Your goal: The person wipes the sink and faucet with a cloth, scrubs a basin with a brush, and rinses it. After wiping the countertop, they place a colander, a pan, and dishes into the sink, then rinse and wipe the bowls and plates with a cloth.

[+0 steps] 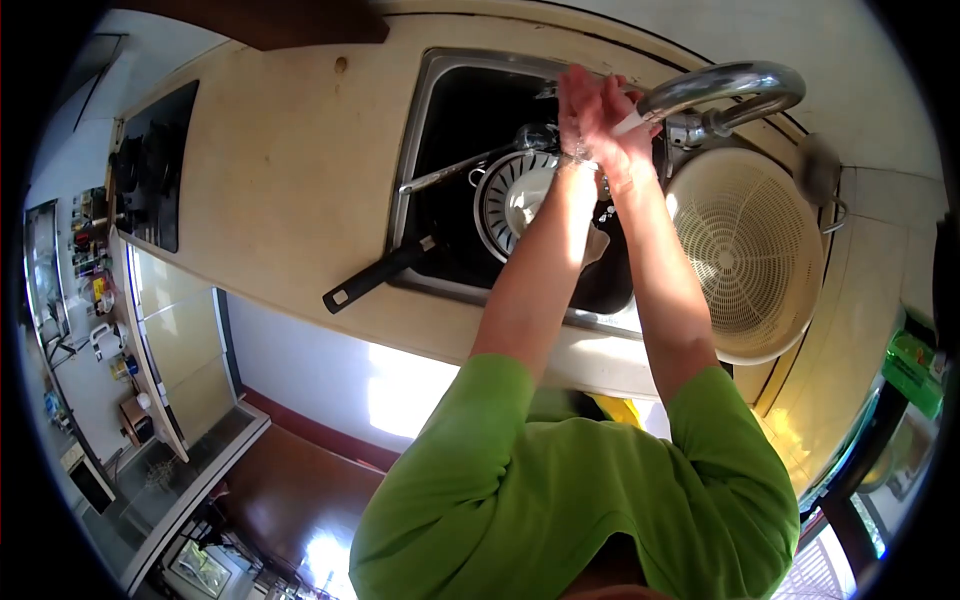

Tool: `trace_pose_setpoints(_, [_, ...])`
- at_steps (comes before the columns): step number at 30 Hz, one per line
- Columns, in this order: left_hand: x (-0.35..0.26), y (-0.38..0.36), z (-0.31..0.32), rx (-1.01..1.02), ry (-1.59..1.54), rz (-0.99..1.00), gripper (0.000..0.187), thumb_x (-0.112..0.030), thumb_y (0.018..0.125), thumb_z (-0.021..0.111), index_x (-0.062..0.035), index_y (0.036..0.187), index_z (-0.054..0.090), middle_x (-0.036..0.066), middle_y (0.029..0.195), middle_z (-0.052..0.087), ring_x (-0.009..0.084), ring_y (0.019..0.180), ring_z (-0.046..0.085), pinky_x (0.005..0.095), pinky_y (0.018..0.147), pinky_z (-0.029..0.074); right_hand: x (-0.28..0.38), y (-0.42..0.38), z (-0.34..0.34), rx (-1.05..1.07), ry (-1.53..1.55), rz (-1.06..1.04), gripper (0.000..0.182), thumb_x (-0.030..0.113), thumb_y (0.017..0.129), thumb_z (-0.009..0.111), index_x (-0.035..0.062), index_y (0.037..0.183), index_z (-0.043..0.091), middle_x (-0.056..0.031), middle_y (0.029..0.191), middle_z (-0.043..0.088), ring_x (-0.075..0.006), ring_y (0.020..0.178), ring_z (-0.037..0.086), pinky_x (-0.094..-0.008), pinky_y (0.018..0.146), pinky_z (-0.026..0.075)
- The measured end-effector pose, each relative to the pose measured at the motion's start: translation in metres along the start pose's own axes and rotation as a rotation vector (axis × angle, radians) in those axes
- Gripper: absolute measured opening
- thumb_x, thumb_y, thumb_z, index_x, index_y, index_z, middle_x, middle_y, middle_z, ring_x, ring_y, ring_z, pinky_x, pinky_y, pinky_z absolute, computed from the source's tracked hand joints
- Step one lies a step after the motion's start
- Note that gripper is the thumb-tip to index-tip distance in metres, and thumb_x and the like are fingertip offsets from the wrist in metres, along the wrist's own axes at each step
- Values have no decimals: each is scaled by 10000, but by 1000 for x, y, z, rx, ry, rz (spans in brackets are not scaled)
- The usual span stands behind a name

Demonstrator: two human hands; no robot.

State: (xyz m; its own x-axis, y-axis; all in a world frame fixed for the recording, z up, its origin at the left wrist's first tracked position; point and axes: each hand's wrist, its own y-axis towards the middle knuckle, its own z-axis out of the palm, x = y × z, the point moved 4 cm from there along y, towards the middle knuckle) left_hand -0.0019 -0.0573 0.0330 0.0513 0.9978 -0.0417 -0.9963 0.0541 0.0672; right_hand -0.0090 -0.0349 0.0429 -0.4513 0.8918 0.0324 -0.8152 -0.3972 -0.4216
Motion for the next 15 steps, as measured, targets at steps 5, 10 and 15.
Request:
trace_pose_setpoints(5, [14,-18,5,-214,174,178,614,-586,721,442,-66,1047,424,71,839,517,174,730,536,299,572,470,4,24,11,12,-850,-226,237,196,802,514,-17,906,523,-67,730,542,-90,600,471,-180,508,386])
trace_pose_setpoints(10, [22,-32,-13,-575,510,365,524,-409,721,528,-75,1100,385,95,774,504,163,484,511,249,394,429,13,19,18,-2,-1871,-1009,210,213,789,519,39,898,562,-43,695,574,-128,629,526,-244,575,413])
trace_pose_setpoints(15, [4,5,-44,-394,300,36,405,-359,734,556,-48,966,440,115,786,522,214,561,538,348,490,459,8,-17,19,2,-1652,-694,253,177,808,472,26,1005,521,-62,838,588,-138,783,540,-243,699,414])
